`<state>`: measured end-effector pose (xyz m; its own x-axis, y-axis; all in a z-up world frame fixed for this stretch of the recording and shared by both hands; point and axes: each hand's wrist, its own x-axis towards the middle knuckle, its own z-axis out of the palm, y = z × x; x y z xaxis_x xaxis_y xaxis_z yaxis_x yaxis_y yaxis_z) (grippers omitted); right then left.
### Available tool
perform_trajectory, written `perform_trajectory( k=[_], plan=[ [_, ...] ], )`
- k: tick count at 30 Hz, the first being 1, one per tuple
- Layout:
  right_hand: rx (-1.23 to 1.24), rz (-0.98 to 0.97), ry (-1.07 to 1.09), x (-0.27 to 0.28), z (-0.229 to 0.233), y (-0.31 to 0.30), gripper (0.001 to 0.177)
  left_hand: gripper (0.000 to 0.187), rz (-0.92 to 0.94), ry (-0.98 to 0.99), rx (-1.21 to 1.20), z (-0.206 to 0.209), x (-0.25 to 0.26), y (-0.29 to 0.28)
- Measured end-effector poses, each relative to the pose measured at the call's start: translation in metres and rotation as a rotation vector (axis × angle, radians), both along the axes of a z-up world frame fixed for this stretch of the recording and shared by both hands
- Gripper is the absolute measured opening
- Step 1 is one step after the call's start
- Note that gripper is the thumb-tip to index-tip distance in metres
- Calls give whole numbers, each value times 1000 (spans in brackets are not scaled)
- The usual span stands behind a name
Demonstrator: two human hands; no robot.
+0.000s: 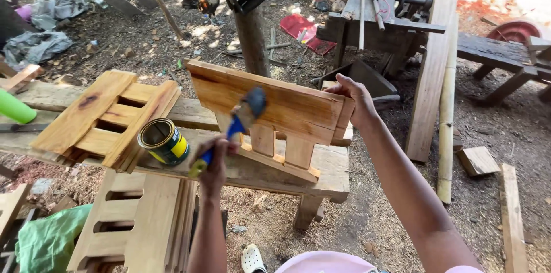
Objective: Applying varnish to wooden furniture components with a paintbrush.
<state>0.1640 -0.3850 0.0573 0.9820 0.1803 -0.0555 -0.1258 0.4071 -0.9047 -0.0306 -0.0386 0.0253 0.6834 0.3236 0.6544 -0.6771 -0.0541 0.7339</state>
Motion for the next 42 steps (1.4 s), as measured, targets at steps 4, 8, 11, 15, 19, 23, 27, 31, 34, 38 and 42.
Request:
perform_trajectory(
  k=[4, 8, 11, 15, 19, 23, 27, 31, 34, 38, 42],
  plan=[
    [6, 9, 44, -8, 7, 3, 38, 17, -285, -18, 42, 16, -14, -58],
    [120, 65, 25, -14, 12, 7, 29, 18, -373, -5, 52, 14, 11, -70],
    [87, 50, -11, -12, 8, 6, 27, 19, -359, 35, 8, 6, 32, -46],
    [66, 1, -24, -6, 4, 6, 24, 13, -74, 66, 16, 9, 23, -2],
    [58, 19, 2, -3, 4, 6, 28, 13, -266, 19, -9, 5, 4, -30],
    [-1, 16, 123, -13, 16, 7, 34, 17, -480, -46, 96, 19, 24, -67],
    [8, 34, 52, -18, 22, 9, 35, 18, -369, 103, 79, 13, 40, -41],
    [-37, -11, 55, -9, 11, 7, 36, 17, -173, 73, 65, 17, 35, 8],
    [-54, -17, 95, -14, 16, 9, 38, 15, -384, 5, 40, 12, 29, -9],
    [40, 54, 68, -14, 15, 8, 36, 16, -508, -53, 87, 32, 39, -56],
    [0, 21, 94, -18, 18, 8, 41, 16, -494, 74, 112, 16, 56, -41]
  ],
)
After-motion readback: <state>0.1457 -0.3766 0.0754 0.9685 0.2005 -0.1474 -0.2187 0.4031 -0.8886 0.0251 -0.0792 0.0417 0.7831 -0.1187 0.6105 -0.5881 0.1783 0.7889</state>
